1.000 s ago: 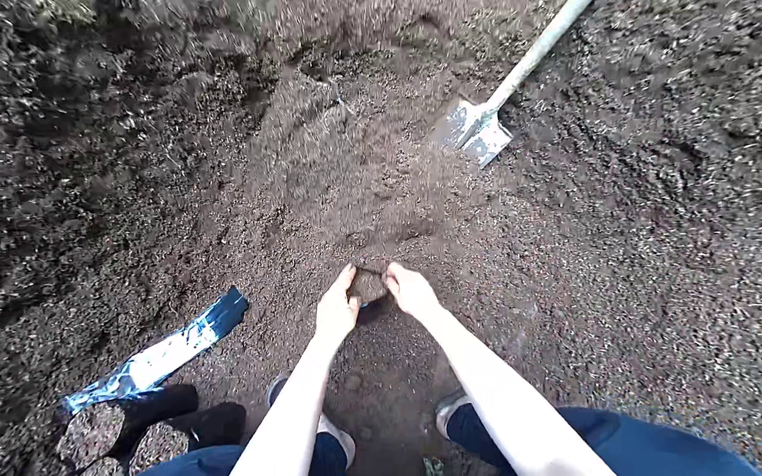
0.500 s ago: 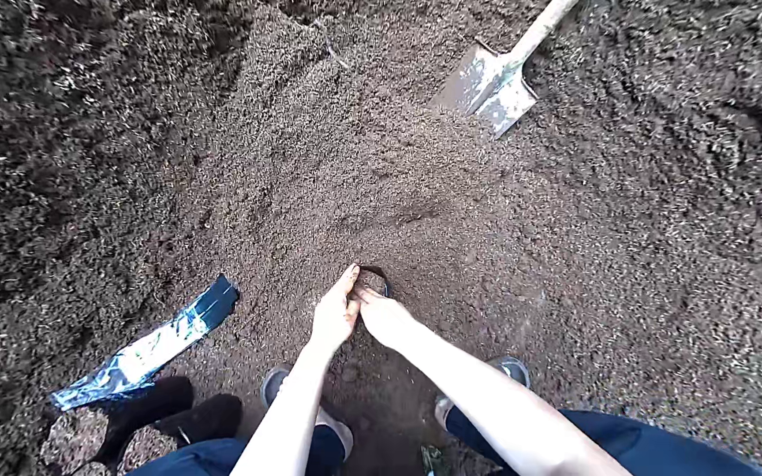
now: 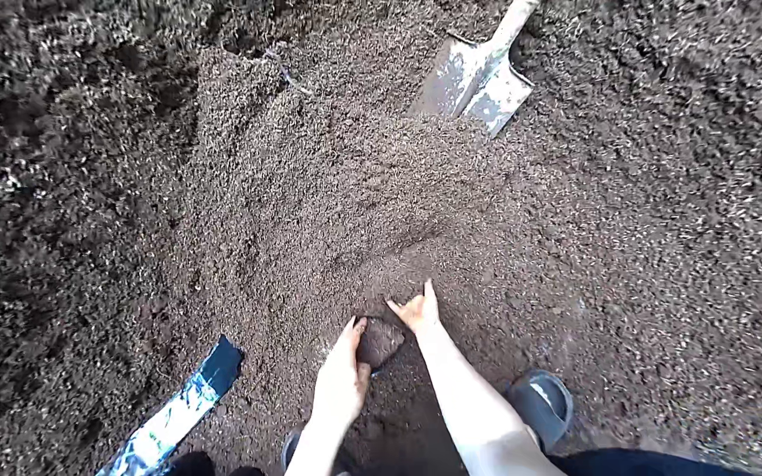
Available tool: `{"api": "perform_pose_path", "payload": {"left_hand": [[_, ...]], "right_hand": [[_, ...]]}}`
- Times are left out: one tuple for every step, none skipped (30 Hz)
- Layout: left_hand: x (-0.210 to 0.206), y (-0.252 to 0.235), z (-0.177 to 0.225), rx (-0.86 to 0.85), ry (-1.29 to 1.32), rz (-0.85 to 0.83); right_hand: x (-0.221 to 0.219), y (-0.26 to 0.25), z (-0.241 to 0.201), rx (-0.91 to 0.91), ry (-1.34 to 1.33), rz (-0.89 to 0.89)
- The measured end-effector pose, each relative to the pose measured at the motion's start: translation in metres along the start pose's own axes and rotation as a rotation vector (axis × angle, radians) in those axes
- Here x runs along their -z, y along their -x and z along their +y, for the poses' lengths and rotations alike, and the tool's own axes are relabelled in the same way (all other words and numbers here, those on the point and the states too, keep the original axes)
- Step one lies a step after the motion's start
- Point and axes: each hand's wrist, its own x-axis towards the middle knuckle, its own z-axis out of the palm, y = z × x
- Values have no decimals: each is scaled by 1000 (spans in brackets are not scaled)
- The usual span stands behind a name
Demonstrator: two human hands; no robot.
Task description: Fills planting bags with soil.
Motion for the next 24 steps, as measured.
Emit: {"api": "perform_pose_path", "payload": {"left_hand": [[-1, 0, -2, 6, 4, 17], [-2, -1, -5, 11, 6, 25], [-2, -1, -7, 18, 9, 15], [-3, -1, -8, 21, 18, -5], [-2, -1, -8, 21, 36, -28], [-1, -4, -6, 19, 53, -45], [2, -7, -4, 21, 66, -65], [4, -9, -2, 20, 77, -76], [5, -11, -2, 16, 90, -77], [6, -13, -2, 9, 99, -73], [6, -15, -1, 3, 111, -70], [6, -16, -2, 0, 125, -69], [6, -16, -2, -7, 140, -68], [6, -16, -4, -15, 155, -65], [5, -16, -5, -20, 172, -57], [4, -16, -6, -24, 198, -45], [3, -15, -7, -27, 221, -38], [1, -14, -7, -20, 234, -32], [-1, -12, -8, 4, 235, -21], [-3, -10, -9, 44, 231, -11], [-4, -7, -9, 79, 228, -12], [-4, -4, -8, 96, 219, -14], [-4, -1, -8, 93, 215, -6], [-4, 2, -7, 73, 222, 5]], "right_hand": [[-21, -7, -1, 6, -51, -30], [-38, -14, -3, 8, -90, -56], [-45, -19, -4, 11, -109, -98], [-42, -20, -4, 8, -115, -143], [-35, -17, -5, 0, -110, -181], [-31, -10, -9, -10, -90, -214], [-31, 0, -16, -22, -40, -242], [-32, 15, -23, -36, 30, -261], [-35, 30, -30, -50, 113, -294], [-39, 46, -36, -74, 183, -343], [-44, 62, -41, -101, 234, -402], [-47, 77, -44, -132, 269, -462], [-49, 92, -45, -163, 305, -513], [-49, 104, -46, -184, 353, -551], [-48, 114, -45, -192, 431, -582], [-46, 125, -44, -185, 535, -585], [-46, 136, -41, -163, 665, -563], [-47, 147, -38, -125, 807, -534], [-48, 156, -34, -78, 955, -518], [-49, 165, -30, -6, 1091, -497], [-50, 172, -26, 89, 1232, -485], [-50, 175, -22, 206, 1405, -508], [-48, 174, -15, 371, 1612, -531], [-46, 175, -6, 527, 1824, -538]]}}
